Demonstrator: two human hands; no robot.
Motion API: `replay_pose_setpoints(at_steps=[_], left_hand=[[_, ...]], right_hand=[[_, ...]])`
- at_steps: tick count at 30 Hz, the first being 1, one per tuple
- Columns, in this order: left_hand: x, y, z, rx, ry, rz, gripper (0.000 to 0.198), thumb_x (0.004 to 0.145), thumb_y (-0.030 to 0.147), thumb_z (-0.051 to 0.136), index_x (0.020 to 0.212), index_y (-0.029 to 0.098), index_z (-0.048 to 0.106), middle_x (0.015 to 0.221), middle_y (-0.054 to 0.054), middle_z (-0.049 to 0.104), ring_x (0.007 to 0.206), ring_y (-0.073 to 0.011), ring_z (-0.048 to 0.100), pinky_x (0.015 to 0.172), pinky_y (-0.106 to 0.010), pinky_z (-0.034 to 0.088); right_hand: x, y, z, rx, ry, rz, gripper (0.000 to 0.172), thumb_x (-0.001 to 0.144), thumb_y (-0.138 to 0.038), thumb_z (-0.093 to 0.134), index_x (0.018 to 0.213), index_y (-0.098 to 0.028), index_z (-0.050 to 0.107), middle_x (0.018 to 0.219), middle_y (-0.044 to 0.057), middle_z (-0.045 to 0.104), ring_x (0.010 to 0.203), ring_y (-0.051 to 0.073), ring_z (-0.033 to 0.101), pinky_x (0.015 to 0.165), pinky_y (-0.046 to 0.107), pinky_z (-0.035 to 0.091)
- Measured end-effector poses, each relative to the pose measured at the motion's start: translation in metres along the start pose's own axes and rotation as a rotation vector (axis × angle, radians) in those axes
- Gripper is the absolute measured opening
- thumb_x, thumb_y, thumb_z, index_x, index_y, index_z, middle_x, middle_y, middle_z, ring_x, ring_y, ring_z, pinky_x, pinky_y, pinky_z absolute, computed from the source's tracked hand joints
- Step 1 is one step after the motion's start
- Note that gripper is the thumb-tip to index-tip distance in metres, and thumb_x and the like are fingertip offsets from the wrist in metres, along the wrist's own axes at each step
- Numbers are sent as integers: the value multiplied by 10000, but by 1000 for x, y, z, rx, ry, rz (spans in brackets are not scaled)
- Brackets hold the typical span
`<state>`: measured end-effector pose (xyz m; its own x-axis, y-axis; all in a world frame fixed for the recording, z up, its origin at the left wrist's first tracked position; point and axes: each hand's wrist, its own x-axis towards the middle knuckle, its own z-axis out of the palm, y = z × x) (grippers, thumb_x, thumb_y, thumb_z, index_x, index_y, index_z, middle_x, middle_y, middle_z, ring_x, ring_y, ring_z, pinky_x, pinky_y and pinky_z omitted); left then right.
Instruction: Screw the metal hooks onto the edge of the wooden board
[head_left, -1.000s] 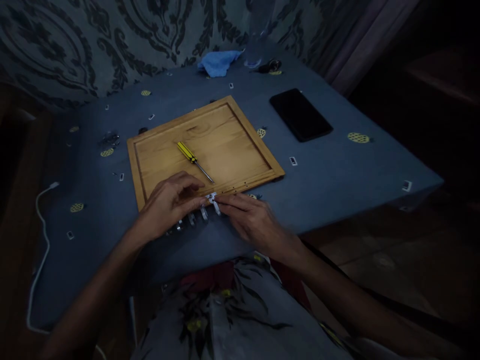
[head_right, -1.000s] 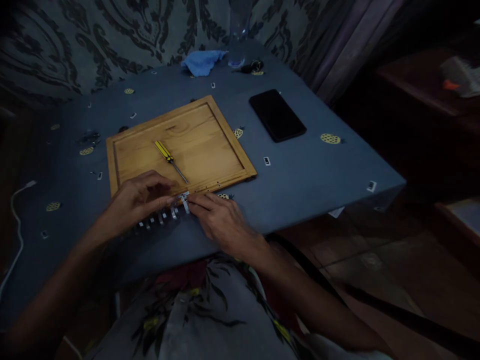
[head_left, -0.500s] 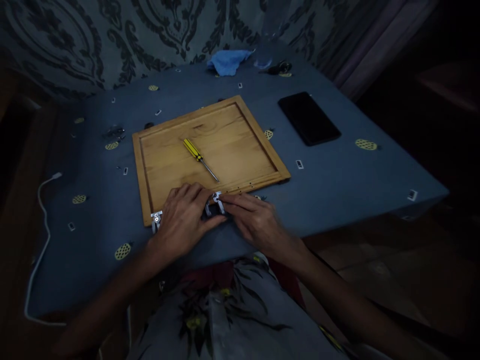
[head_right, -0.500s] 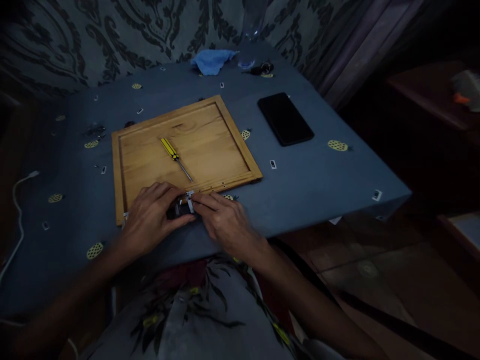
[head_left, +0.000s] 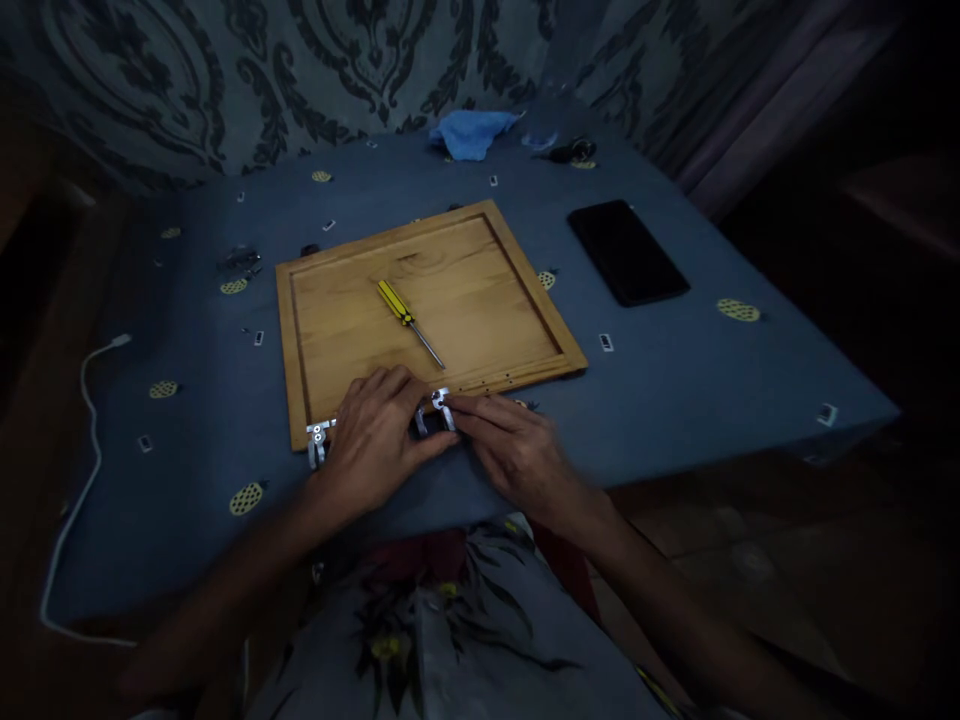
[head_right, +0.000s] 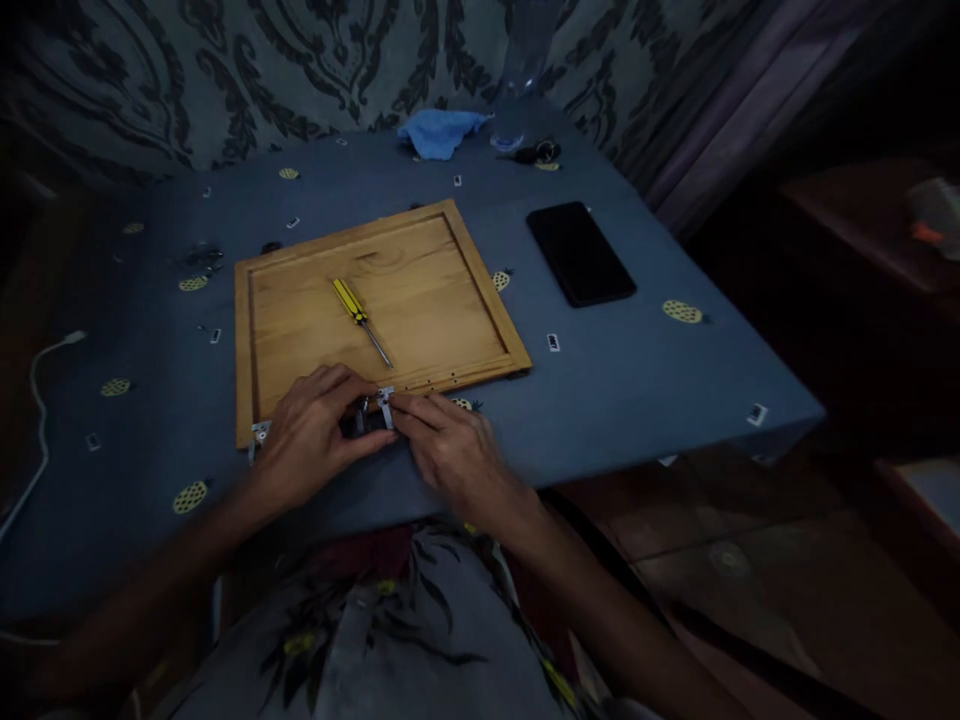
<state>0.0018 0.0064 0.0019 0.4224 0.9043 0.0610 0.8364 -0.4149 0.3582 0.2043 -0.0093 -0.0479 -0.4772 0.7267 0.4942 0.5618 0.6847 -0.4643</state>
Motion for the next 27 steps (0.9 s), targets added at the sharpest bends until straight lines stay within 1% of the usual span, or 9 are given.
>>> replay_pose_setpoints(at_steps=[3,6,8,11,14,19,21,24,27], left_hand=[[0,0,1,-23,5,-8,287,882,451,813,989,205,709,990,-47,683,969,-270,625,824,-386,469],[-1,0,2,-30,11,-3,324,860,446,837,1026,199,708,1026,-53,689,996,-281,634,843,-398,475],[-2,0,2,-31,15,-6,355,842,437,857,1053,195,707,1036,-57,692,997,-286,640,853,-409,478],[-1,1,1,-35,-5,-20,370,825,426,874,1050,188,700,1047,-60,697,993,-288,652,858,-416,482],[-1,1,1,-42,-16,-22,372,823,424,877,1036,185,688,1062,-59,700,1006,-286,659,870,-419,488],[-1,1,0,-38,-36,-33,374,825,432,874,1050,192,696,1062,-60,700,1016,-289,654,891,-430,498],[-1,2,-2,-37,-47,-49,366,837,427,865,1056,184,702,1075,-68,699,1035,-295,648,908,-435,493],[-1,3,-4,-46,-66,-50,347,854,423,851,1064,188,706,1071,-66,694,1043,-293,642,903,-420,485],[0,2,-3,-41,-62,-47,357,852,423,853,1077,189,705,1050,-58,684,1025,-285,637,895,-409,478]], right_hand=[[-4,2,1,84,9,10,413,961,-33,501,1253,-203,738,1248,102,784,1102,235,757,930,403,658],[-1,7,-3,219,89,49,461,941,-25,501,1270,-246,737,1230,89,786,1099,207,763,926,382,660],[9,12,-9,273,138,108,459,941,-36,487,1241,-263,749,1174,74,795,1032,191,775,854,347,664],[39,25,-15,264,136,209,373,972,-127,523,1261,-246,726,1047,62,795,838,174,758,720,308,635],[80,41,-9,195,81,217,391,951,-239,599,1335,-186,656,1051,81,775,735,166,711,669,307,601],[133,50,17,-66,-129,316,412,915,-300,671,1296,-143,651,1181,142,739,1050,276,713,912,417,564],[141,48,25,-66,-208,308,379,917,-325,668,1259,-160,667,1185,138,741,1099,304,695,927,426,544],[146,48,33,-35,-205,350,316,904,-213,620,1206,-161,695,1151,137,747,1077,305,693,932,423,532],[146,53,32,56,-187,436,355,859,-172,629,1207,-138,691,952,82,735,874,244,702,798,366,563]])
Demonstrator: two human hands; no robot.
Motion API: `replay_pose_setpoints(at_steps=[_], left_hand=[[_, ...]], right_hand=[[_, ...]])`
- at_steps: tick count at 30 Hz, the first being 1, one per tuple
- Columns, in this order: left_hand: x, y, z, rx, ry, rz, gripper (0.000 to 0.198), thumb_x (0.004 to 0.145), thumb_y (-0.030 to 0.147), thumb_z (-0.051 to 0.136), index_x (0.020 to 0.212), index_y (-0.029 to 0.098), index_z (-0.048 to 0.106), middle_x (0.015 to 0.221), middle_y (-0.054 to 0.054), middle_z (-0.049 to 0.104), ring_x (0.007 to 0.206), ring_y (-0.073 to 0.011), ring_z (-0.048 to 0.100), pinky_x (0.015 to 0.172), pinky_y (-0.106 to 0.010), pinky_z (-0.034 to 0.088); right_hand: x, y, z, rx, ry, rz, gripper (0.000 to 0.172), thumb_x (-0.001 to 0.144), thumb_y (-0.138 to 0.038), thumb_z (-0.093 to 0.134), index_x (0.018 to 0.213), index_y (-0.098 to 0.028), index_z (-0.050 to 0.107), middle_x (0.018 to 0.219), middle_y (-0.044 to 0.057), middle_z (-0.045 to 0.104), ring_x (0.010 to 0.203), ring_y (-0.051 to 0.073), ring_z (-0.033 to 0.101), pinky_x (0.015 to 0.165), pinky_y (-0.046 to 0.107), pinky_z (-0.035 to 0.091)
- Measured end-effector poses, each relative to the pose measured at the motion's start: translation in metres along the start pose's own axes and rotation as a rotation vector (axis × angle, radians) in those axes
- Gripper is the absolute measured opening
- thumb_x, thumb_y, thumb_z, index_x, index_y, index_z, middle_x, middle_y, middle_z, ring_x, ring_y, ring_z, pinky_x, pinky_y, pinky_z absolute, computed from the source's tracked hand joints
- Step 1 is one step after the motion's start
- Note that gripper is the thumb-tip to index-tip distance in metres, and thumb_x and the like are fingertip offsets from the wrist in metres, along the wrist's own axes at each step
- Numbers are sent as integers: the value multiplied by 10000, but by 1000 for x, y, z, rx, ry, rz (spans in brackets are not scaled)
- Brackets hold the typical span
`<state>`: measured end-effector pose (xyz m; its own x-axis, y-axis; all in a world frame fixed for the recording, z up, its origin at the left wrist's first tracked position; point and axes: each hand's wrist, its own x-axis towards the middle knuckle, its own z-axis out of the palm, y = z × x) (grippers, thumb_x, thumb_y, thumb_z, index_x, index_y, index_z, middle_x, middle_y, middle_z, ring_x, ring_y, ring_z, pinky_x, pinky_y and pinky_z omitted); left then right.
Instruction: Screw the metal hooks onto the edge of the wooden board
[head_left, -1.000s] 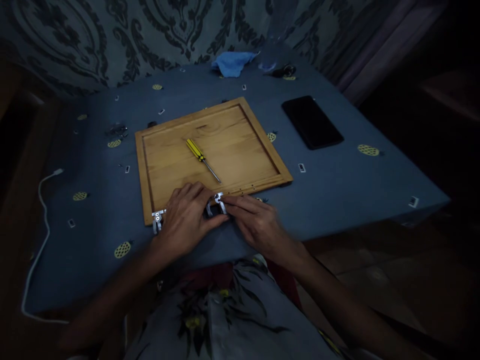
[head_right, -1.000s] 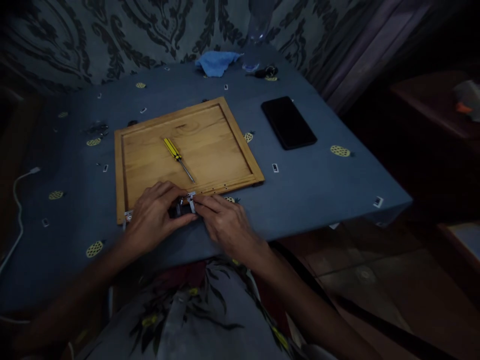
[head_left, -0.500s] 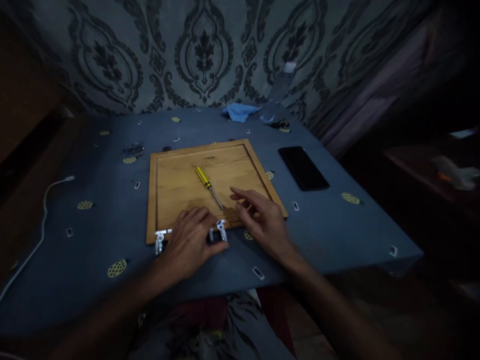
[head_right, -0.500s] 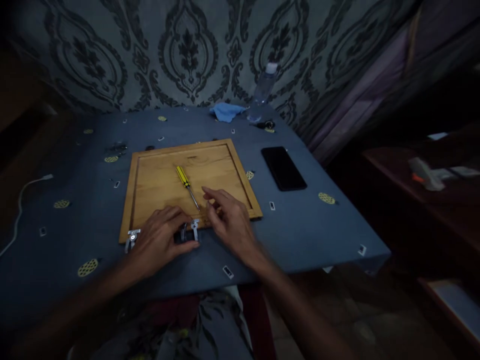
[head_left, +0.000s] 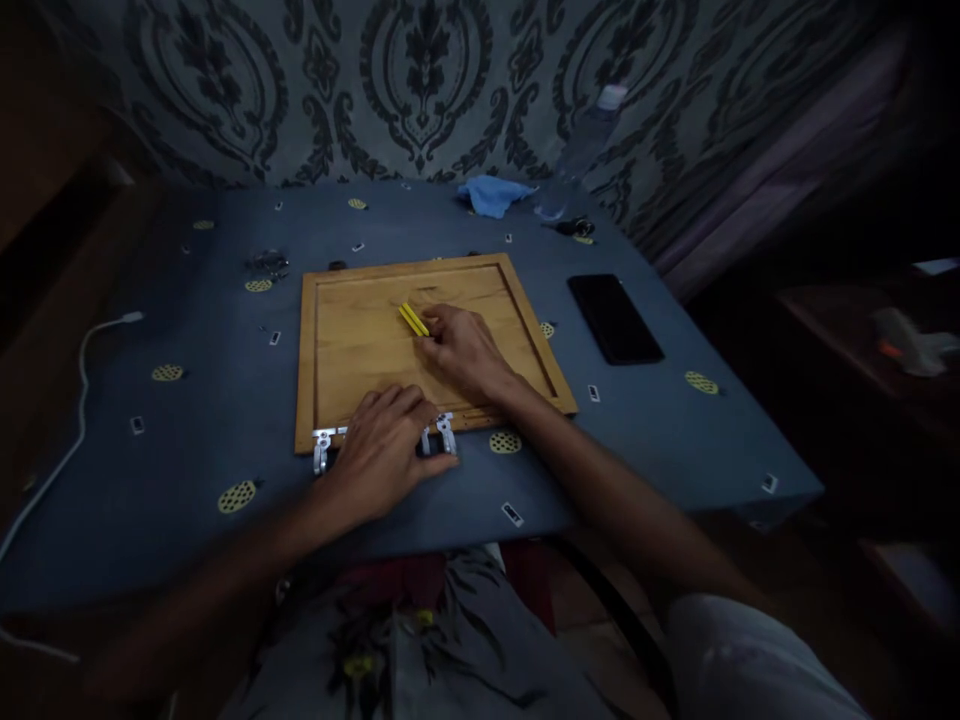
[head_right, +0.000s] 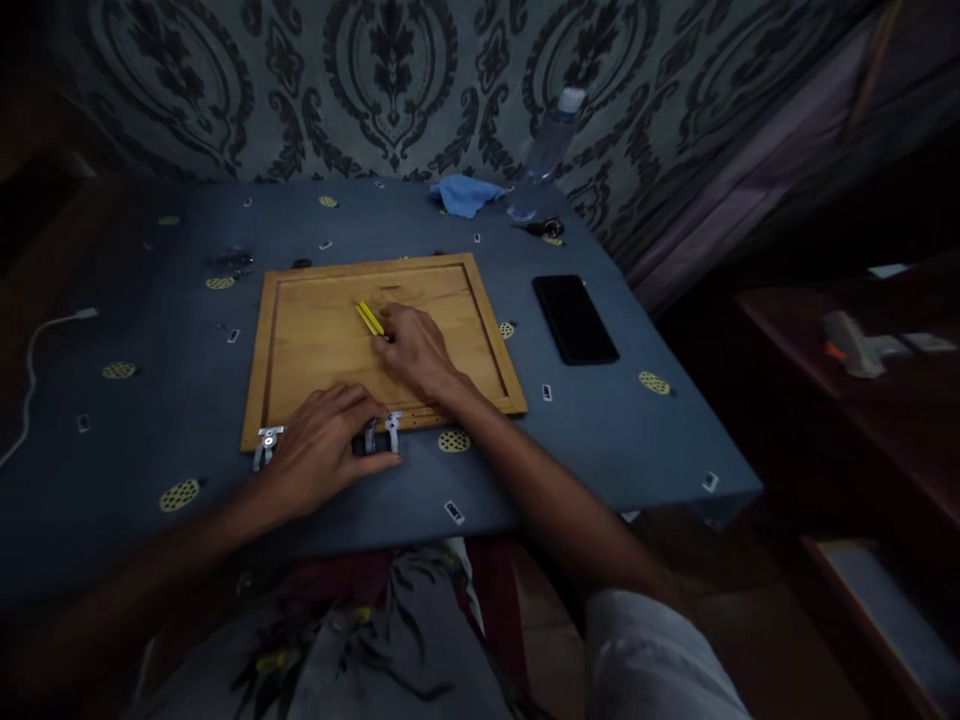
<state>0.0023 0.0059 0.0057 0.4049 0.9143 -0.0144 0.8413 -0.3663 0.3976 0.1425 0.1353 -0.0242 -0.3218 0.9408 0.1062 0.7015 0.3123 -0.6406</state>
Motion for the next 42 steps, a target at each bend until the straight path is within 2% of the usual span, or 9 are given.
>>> replay_pose_setpoints(at_steps=[3,5,8,11,14,18,25,30,42], left_hand=[[0,-1,1,15,6,22,367,862,429,845,1104,197,696,1055,-50,680,1025,-273,634,903,-405,477],[-1,-2,2,29,9,38,369,870,440,837,1107,199,689,1073,-48,680,1042,-273,633,908,-404,478],[-1,-3,3,37,8,39,385,872,459,831,1103,192,679,1102,-51,679,1062,-278,631,917,-410,477],[-1,-3,2,28,-9,25,393,871,459,832,1105,185,673,1106,-50,677,1066,-281,626,911,-411,473],[-1,-3,2,10,-25,18,402,876,474,823,1104,179,673,1109,-51,678,1082,-286,618,906,-413,469],[-1,-3,2,-5,-26,7,407,875,492,819,1080,172,671,1111,-55,677,1089,-288,610,920,-419,468],[-1,-2,1,-8,-29,-5,404,875,494,819,1066,174,663,1100,-54,674,1089,-291,608,929,-429,467],[-1,-2,2,-2,-20,-3,406,863,480,835,1071,175,665,1099,-57,677,1082,-292,613,912,-427,473],[-1,-2,3,1,-18,-3,414,856,480,840,1071,168,675,1093,-58,674,1088,-293,612,930,-431,469]], right_hand=[[-8,5,-12,411,58,82,359,827,-203,671,1182,-154,682,829,0,648,634,143,610,566,275,520],[-22,5,-24,677,84,21,319,807,-300,750,1103,-192,697,842,-24,615,573,94,546,492,237,473],[-47,3,-36,841,132,13,311,770,-376,825,1004,-210,704,838,-34,602,496,48,473,435,217,420],[-67,3,-37,937,271,43,298,770,-411,833,962,-237,688,792,-46,607,440,42,454,397,212,392],[-76,4,-33,954,369,59,281,803,-460,814,917,-251,666,755,-50,603,426,53,468,378,212,390],[-80,3,-28,884,420,8,324,828,-521,808,919,-258,642,751,-45,616,431,66,497,378,218,413],[-87,-3,-24,740,417,-88,297,898,-511,761,966,-260,617,794,-35,644,506,102,632,435,243,506],[-89,0,-22,708,410,-121,242,935,-459,732,987,-258,608,787,-45,632,526,108,654,483,260,543],[-90,-1,-21,674,370,-130,222,933,-430,721,999,-254,604,800,-45,612,528,98,629,466,248,509]])
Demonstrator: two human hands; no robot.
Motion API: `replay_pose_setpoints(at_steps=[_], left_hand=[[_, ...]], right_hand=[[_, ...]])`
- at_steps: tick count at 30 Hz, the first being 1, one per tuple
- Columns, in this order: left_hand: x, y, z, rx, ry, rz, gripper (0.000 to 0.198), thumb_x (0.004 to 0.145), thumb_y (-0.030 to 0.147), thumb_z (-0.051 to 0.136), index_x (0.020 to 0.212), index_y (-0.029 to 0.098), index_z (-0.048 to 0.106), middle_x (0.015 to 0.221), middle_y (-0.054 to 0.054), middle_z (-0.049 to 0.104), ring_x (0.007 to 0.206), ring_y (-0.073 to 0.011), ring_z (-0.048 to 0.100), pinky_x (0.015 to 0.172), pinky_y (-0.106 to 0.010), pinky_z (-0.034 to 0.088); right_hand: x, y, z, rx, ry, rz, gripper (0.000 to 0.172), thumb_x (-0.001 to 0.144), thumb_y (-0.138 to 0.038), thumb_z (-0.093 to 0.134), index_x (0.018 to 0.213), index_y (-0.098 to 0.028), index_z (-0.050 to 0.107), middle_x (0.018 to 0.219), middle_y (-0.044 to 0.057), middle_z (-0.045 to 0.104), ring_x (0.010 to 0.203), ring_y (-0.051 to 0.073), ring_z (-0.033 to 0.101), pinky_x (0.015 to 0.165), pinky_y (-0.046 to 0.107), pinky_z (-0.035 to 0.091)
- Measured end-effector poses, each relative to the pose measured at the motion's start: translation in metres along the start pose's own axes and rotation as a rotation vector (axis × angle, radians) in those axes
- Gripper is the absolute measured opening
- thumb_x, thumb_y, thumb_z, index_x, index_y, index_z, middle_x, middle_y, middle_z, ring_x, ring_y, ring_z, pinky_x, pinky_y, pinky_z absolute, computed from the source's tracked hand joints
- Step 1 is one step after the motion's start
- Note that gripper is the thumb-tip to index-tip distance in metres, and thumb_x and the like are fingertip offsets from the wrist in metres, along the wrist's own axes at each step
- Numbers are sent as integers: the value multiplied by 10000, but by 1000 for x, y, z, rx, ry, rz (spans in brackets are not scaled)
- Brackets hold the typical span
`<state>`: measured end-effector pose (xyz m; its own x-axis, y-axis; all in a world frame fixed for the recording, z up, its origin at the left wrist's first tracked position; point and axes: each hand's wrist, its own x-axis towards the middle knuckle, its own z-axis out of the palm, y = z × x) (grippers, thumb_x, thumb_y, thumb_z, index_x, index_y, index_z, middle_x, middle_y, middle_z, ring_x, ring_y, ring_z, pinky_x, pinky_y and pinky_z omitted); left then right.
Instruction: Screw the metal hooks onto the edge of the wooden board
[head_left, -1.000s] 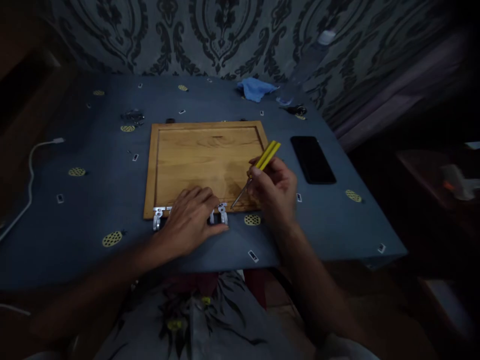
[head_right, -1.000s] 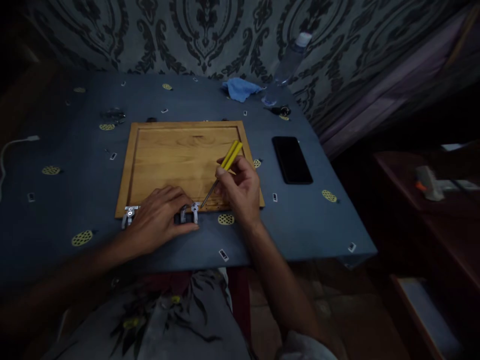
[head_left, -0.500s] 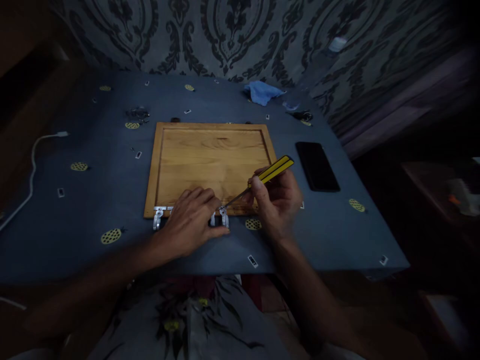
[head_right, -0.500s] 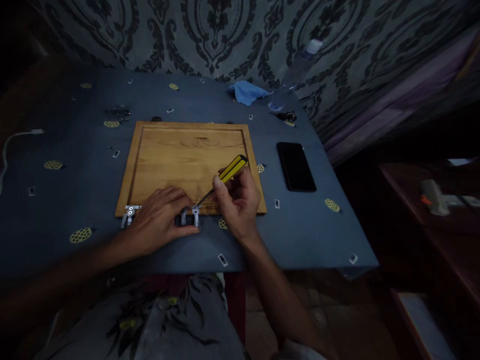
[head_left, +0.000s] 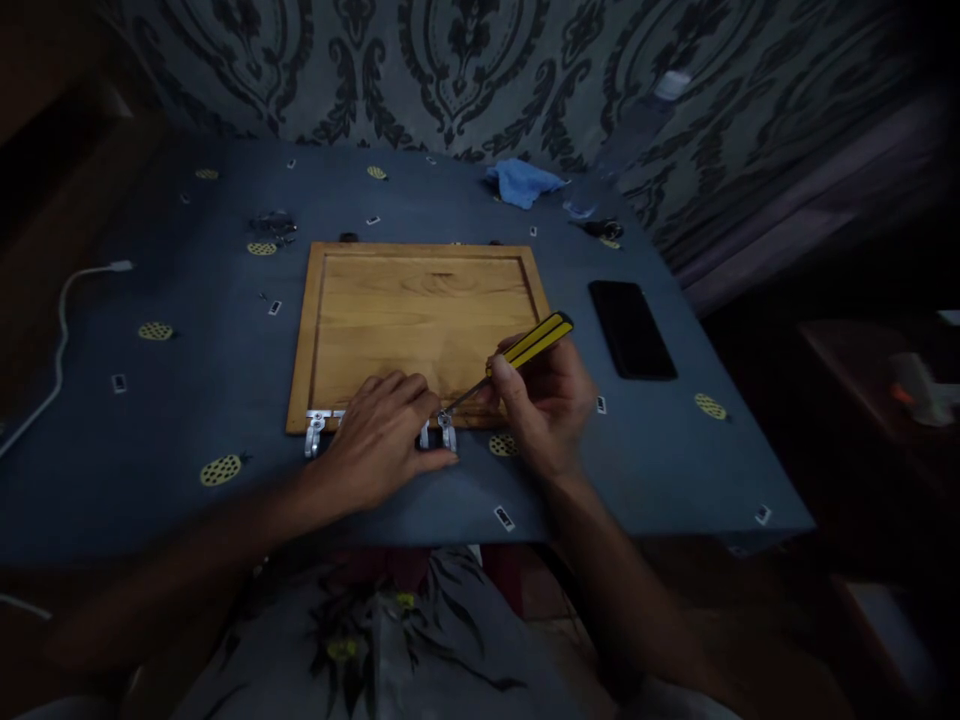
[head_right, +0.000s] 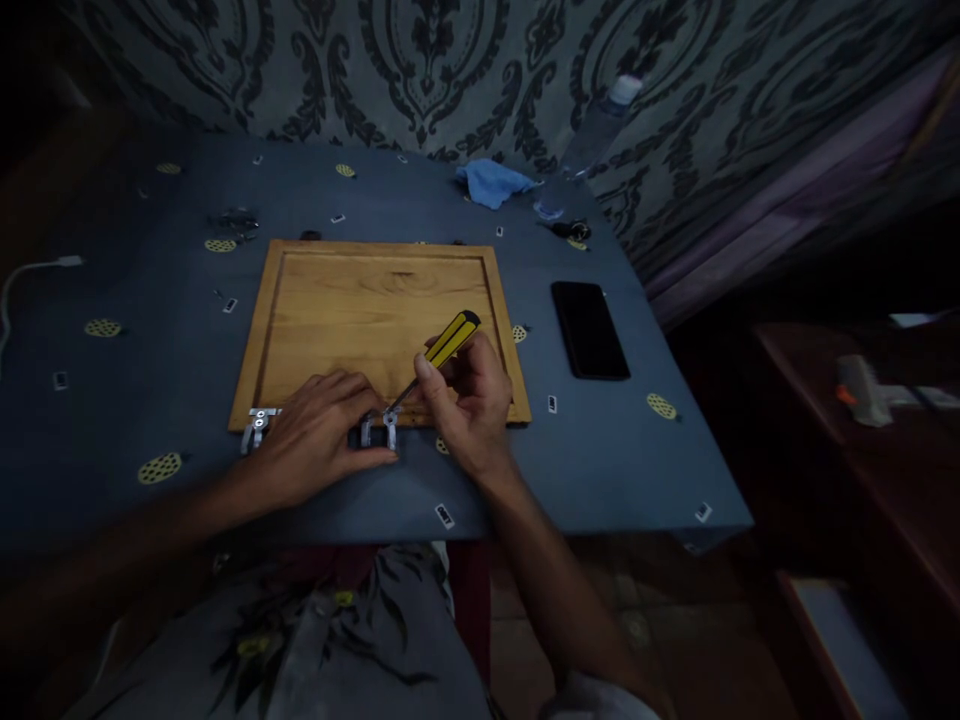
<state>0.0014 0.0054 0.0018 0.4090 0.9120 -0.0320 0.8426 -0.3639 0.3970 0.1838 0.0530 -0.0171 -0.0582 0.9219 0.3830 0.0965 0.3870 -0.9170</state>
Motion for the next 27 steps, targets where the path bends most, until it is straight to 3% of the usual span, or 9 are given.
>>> replay_pose_setpoints(at_steps=[9,15,18,23,27], left_hand=[[-1,-2,2,2,31,16,459,854,484,841,1152,179,673,1127,-68,684,1097,-294,620,937,-424,473],[-2,-1,1,10,31,7,458,858,490,835,1166,192,673,1144,-69,684,1105,-297,620,938,-422,475],[-1,0,0,15,18,2,440,873,480,822,1162,185,669,1145,-71,685,1104,-299,616,932,-422,474],[0,1,-2,41,-8,8,413,877,481,817,1128,183,681,1123,-78,685,1091,-307,616,915,-425,476],[0,1,-1,45,15,16,406,875,477,820,1122,185,682,1127,-79,688,1100,-309,618,920,-427,475]], right_hand=[[-2,-3,-4,-36,-5,-55,181,848,-295,803,902,-245,637,799,-35,635,625,107,597,540,250,513],[4,-17,-1,60,-64,89,343,765,-372,898,919,-248,618,827,-40,677,564,93,595,472,226,500],[7,-22,-2,52,-175,89,362,804,-407,874,1042,-252,648,791,-57,659,527,82,602,487,217,512],[12,-30,-7,-31,-359,20,280,993,-464,657,1164,-242,669,747,-30,667,584,116,659,570,247,546],[18,-38,-7,-78,-382,-23,286,960,-501,693,948,-215,690,737,-15,644,598,124,643,568,257,534]])
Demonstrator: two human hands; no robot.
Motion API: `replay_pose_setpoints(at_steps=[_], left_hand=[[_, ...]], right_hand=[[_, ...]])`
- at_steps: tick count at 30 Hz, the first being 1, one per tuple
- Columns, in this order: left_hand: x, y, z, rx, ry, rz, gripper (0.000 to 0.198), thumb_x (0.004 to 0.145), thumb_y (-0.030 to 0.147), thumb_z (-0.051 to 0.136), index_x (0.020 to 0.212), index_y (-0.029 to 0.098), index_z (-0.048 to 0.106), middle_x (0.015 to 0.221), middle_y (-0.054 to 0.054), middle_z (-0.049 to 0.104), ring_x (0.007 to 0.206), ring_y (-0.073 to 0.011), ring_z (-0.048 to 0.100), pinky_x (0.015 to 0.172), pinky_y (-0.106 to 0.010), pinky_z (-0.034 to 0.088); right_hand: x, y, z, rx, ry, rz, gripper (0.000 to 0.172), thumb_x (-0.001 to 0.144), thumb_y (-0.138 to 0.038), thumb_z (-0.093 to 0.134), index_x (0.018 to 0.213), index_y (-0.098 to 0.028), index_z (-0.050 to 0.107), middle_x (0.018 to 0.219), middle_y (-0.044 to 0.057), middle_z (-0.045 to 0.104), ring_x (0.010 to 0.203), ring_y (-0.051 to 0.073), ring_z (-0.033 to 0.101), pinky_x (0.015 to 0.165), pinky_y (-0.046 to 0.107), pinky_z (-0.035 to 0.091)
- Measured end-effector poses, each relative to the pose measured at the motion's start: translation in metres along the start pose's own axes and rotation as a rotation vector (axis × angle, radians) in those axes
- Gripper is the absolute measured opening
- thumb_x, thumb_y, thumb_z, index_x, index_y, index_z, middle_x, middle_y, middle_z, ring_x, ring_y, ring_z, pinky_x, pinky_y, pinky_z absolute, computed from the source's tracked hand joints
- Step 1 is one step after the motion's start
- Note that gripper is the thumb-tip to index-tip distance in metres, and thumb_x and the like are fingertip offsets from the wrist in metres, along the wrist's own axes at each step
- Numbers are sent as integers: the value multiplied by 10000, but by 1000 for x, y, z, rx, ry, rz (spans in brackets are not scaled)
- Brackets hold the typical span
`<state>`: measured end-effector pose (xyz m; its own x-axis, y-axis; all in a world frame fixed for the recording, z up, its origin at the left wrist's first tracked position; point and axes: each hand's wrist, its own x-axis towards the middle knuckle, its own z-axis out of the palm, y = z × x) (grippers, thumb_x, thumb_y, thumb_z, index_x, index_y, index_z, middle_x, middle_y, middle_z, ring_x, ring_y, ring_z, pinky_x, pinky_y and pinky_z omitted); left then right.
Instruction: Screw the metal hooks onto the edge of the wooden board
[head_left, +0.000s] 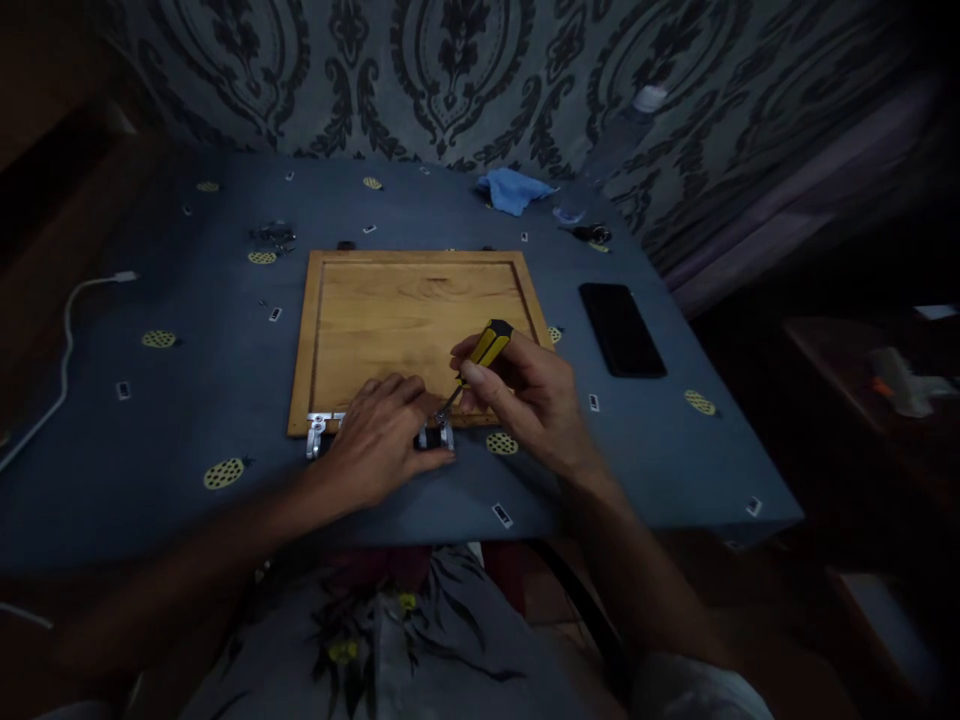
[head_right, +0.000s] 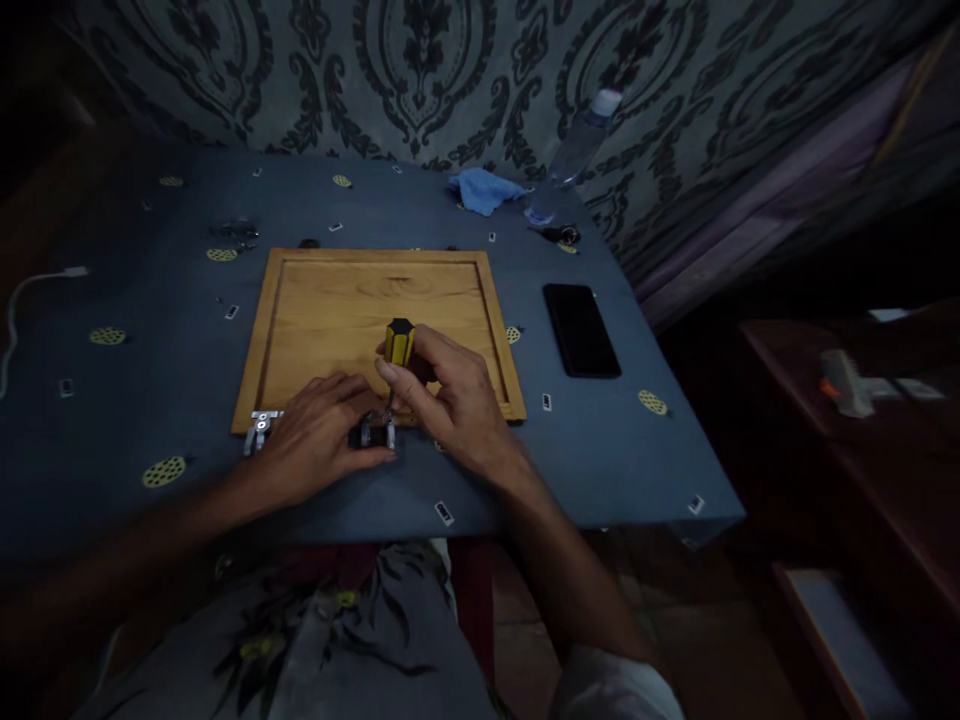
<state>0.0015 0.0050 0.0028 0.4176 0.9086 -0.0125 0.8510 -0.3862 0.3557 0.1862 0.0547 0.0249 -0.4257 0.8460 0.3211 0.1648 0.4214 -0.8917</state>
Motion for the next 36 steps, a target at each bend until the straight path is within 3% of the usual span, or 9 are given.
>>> replay_pose_setpoints(at_steps=[3,8,15,22,26,30,36], left_hand=[[-1,-1,1,-4,4,8,437,877,477,819,1165,182,677,1163,-83,691,1111,-314,619,930,-439,477],[-1,-1,1,-12,-5,11,461,882,478,815,1196,173,670,1198,-87,688,1128,-319,618,944,-454,482],[0,0,-1,-31,-10,-7,406,872,476,824,1116,186,678,1109,-69,684,1096,-307,618,926,-437,483],[-1,-1,-1,-15,-17,14,434,885,485,810,1147,169,670,1142,-81,682,1109,-308,617,934,-435,478],[-1,-2,1,-6,2,20,425,882,490,813,1130,177,670,1133,-77,686,1099,-298,617,928,-424,475],[-1,-3,2,-7,22,27,401,876,490,819,1083,186,659,1113,-66,684,1079,-292,615,920,-418,473],[-2,-2,3,-11,11,18,455,871,492,823,1145,172,652,1137,-81,679,1107,-304,618,944,-432,482]], right_hand=[[5,-2,1,-19,58,27,324,871,-507,794,825,-208,678,736,-17,634,576,107,586,522,243,495],[7,4,4,116,116,64,357,763,-454,898,802,-222,630,749,-32,668,566,92,561,481,218,471],[2,8,-1,206,17,42,319,898,-473,768,1100,-231,719,913,16,747,539,93,631,514,245,555],[-1,8,2,246,143,71,316,774,-433,891,806,-214,667,840,6,768,492,70,549,429,204,475],[-1,9,1,265,134,92,378,718,-460,927,858,-218,672,824,9,774,521,96,594,422,208,481],[-2,10,-3,264,79,90,360,841,-528,811,1034,-232,740,866,17,773,504,97,607,464,240,540],[-3,11,-1,175,159,56,321,745,-479,899,789,-214,722,743,-12,690,517,96,571,432,231,477]])
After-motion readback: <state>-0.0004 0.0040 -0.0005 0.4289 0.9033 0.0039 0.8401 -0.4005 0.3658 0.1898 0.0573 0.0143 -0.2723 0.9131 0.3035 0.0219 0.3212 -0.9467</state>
